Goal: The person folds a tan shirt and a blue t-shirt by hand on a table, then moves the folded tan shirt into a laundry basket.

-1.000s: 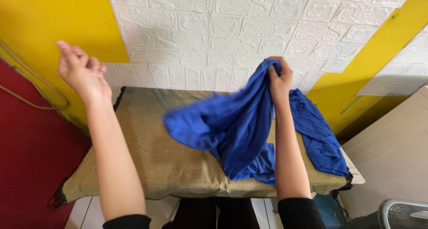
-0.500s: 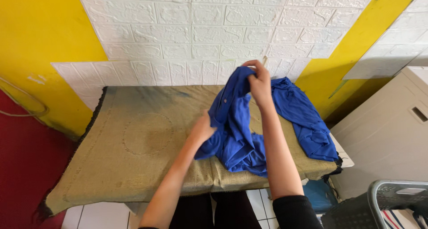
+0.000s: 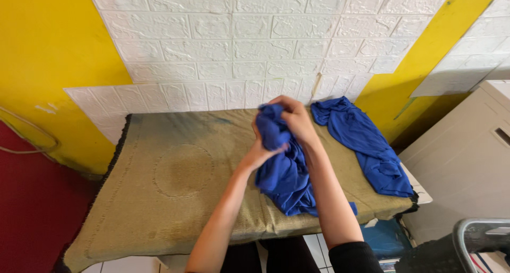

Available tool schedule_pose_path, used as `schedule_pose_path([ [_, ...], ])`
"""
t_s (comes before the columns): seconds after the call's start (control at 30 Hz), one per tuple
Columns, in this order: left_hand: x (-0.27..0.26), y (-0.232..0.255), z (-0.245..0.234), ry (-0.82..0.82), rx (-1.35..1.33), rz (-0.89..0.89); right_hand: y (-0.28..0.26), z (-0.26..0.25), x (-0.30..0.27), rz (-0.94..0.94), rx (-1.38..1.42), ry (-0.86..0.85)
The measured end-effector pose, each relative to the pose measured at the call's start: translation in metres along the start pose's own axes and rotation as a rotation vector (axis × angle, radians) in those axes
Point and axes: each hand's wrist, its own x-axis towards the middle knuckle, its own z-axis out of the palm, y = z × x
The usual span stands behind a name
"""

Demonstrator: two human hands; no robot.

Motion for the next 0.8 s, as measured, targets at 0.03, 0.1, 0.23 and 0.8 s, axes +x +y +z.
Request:
schedule_pose_path([
  [0.03,0.001,0.007,-0.004,0.050,0.045,0.059,-0.005,0.016,0.000,0.001,0.075,-0.079],
  [0.1,0.012,0.020,-0.020,0.149,0.138,0.174,-0.018,0.041,-0.003,-0.024,0.179,-0.078],
  [0.23,0.024,0.041,-0.096,0.602,-0.253,0.210,-0.028,0.092,-0.004,-0.260,-0.169,0.083],
  [0.8,-0.072,-0.012,-0.186,0.421,0.474,-0.078,0.184,0.147,-0.044,-0.126,-0.947,-0.099],
])
